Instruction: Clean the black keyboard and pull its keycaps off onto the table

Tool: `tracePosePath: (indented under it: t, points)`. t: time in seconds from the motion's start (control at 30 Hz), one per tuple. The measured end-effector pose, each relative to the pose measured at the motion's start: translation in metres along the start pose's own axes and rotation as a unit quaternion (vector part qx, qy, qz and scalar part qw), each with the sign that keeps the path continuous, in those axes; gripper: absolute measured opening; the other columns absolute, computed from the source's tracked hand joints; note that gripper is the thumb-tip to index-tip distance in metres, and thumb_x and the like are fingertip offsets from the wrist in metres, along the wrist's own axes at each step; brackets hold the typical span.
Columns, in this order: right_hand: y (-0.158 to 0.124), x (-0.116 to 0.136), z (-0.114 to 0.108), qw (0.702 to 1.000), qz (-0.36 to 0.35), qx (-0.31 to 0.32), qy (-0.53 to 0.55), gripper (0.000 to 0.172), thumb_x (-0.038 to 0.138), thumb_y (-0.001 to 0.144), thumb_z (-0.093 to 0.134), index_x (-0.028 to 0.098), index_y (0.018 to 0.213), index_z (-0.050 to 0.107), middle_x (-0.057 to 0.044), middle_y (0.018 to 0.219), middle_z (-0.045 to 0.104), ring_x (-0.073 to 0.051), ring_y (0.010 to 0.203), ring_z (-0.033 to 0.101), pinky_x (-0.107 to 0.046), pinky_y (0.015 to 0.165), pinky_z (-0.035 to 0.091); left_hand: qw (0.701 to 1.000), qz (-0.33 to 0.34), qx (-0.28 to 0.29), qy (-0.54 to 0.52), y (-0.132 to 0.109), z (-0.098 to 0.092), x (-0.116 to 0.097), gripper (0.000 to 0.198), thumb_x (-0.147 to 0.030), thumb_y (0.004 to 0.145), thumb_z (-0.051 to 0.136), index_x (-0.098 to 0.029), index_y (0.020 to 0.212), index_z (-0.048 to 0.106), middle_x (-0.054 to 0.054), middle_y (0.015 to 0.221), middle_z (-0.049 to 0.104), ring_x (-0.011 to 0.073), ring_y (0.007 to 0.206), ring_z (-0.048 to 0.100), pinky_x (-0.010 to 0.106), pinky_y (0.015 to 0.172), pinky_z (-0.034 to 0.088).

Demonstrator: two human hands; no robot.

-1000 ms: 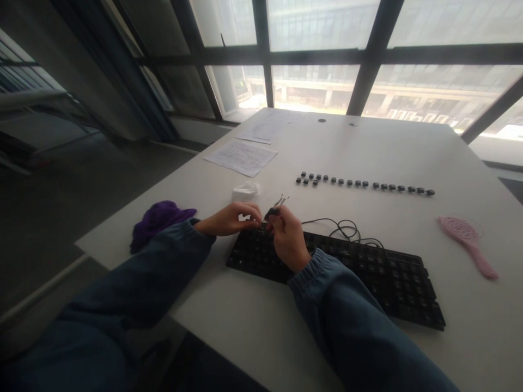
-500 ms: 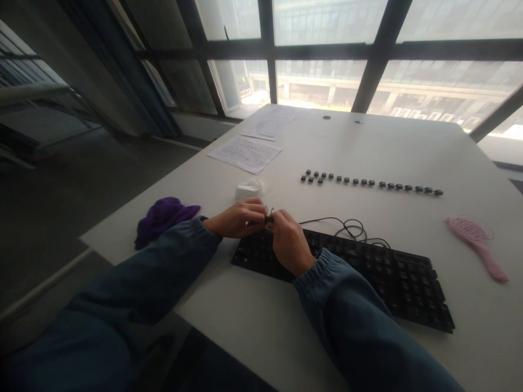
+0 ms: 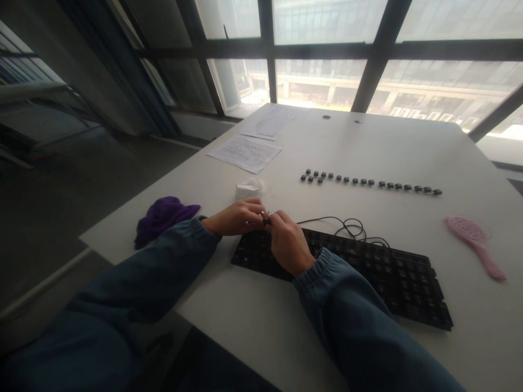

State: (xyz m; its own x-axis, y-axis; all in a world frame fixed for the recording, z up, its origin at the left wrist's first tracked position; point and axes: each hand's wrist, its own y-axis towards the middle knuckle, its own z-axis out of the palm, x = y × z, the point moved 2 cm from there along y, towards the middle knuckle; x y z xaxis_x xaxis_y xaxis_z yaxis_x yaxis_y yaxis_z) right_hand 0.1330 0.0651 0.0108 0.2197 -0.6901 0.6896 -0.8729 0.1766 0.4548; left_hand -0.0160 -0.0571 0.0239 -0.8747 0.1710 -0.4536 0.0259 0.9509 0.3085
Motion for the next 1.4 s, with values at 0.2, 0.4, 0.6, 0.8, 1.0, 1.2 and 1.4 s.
tracePosePath:
  t: [0.2, 0.4, 0.6, 0.8, 1.0, 1.2, 1.4]
  points:
    - [-0.001, -0.001, 0.001, 1.000, -0.005, 0.006, -0.029, 0.017, 0.015, 0.095, 0.045, 0.023, 0.082, 0.052, -0.005, 0.087, 0.059, -0.019, 0.076, 0.056, -0.030, 0.069, 0.042, 1.000, 0.006, 0.015, -0.009, 0.001, 0.000, -0.002, 0.017, -0.024, 0.094, 0.063, -0.022, 0.082, 0.074, 0.009, 0.095, 0.072, 0.0192, 0.092, 0.060, 0.031, 0.087, 0.048]
    - [-0.001, -0.002, 0.000, 1.000, 0.013, -0.013, -0.024, 0.013, 0.018, 0.096, 0.046, 0.023, 0.086, 0.053, -0.005, 0.087, 0.062, -0.021, 0.080, 0.059, -0.031, 0.073, 0.044, 0.999, 0.007, 0.018, -0.043, 0.001, -0.004, -0.008, 0.016, -0.015, 0.094, 0.054, -0.018, 0.092, 0.070, 0.009, 0.097, 0.069, 0.0200, 0.095, 0.059, 0.032, 0.090, 0.047]
    - [-0.002, -0.003, 0.000, 1.000, 0.008, -0.022, -0.005, 0.014, 0.018, 0.097, 0.047, 0.022, 0.087, 0.055, -0.005, 0.086, 0.063, -0.020, 0.080, 0.059, -0.031, 0.074, 0.044, 0.997, -0.025, 0.048, -0.060, 0.002, 0.000, -0.010, 0.021, -0.036, 0.087, 0.070, -0.017, 0.098, 0.071, 0.010, 0.099, 0.065, 0.0216, 0.094, 0.061, 0.032, 0.088, 0.049]
    - [-0.002, -0.004, 0.001, 0.999, -0.005, -0.032, -0.003, 0.014, 0.019, 0.097, 0.047, 0.022, 0.088, 0.057, -0.005, 0.087, 0.065, -0.020, 0.082, 0.061, -0.031, 0.075, 0.045, 0.996, -0.041, 0.034, -0.074, 0.003, 0.015, -0.002, 0.027, -0.042, 0.085, 0.073, -0.017, 0.093, 0.072, 0.007, 0.089, 0.064, 0.0195, 0.084, 0.061, 0.029, 0.079, 0.048]
    - [-0.003, -0.005, 0.001, 0.999, -0.015, -0.047, 0.002, 0.014, 0.018, 0.096, 0.049, 0.022, 0.087, 0.060, -0.006, 0.087, 0.066, -0.022, 0.084, 0.062, -0.033, 0.077, 0.047, 0.996, -0.035, 0.036, -0.077, 0.002, 0.016, -0.001, 0.030, -0.043, 0.086, 0.072, -0.014, 0.093, 0.071, 0.007, 0.088, 0.064, 0.0186, 0.082, 0.060, 0.028, 0.077, 0.046]
    - [-0.003, -0.008, 0.002, 0.998, -0.025, -0.056, 0.018, 0.013, 0.019, 0.096, 0.051, 0.022, 0.087, 0.060, -0.006, 0.088, 0.067, -0.022, 0.084, 0.063, -0.034, 0.079, 0.049, 0.994, -0.042, 0.045, -0.086, 0.003, 0.014, -0.001, 0.031, -0.044, 0.085, 0.072, -0.014, 0.093, 0.070, 0.005, 0.084, 0.062, 0.0167, 0.076, 0.058, 0.027, 0.072, 0.045]
    - [-0.004, -0.008, -0.002, 0.992, 0.003, -0.118, 0.038, 0.012, 0.023, 0.097, 0.051, 0.023, 0.087, 0.058, -0.002, 0.078, 0.066, -0.019, 0.074, 0.063, -0.032, 0.072, 0.049, 0.994, -0.051, 0.051, -0.081, 0.004, 0.013, -0.004, 0.031, -0.044, 0.086, 0.072, -0.014, 0.091, 0.070, 0.005, 0.084, 0.062, 0.0156, 0.075, 0.056, 0.026, 0.069, 0.044]
